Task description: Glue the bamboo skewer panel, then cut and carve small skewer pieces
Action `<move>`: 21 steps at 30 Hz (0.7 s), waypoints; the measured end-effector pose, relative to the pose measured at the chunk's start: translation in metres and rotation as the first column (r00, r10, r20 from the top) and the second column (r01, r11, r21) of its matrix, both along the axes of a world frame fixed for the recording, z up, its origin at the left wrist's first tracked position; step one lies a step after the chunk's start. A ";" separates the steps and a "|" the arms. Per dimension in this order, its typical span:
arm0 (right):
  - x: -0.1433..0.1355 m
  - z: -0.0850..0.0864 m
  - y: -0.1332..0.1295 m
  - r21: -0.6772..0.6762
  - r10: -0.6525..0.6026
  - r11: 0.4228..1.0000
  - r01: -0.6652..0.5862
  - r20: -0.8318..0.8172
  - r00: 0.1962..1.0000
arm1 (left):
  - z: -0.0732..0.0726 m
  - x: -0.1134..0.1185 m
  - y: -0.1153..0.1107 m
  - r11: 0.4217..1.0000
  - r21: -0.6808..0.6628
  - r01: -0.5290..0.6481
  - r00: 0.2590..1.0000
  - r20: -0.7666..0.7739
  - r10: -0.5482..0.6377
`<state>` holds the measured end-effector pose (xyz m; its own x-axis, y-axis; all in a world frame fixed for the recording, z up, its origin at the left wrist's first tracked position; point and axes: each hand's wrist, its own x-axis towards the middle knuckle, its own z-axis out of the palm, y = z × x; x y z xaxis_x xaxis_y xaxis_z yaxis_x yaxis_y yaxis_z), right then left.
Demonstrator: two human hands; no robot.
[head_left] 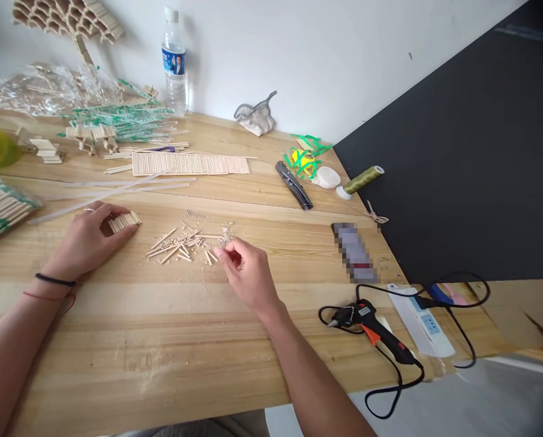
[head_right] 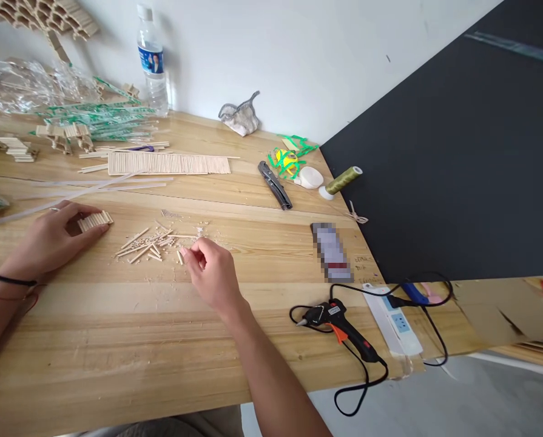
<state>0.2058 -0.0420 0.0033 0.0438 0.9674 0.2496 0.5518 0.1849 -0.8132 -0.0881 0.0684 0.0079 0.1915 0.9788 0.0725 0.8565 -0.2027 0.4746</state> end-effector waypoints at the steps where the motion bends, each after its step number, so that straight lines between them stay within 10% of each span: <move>1: 0.000 0.001 0.000 0.012 -0.001 1.000 0.001 -0.020 1.000 | 0.000 0.000 0.000 1.000 -0.001 -0.002 1.000 -0.005 0.002; 21: -0.006 0.008 -0.007 -0.014 0.067 0.997 -0.071 -0.173 0.983 | 0.001 0.000 0.000 0.999 -0.038 -0.011 1.000 -0.004 0.010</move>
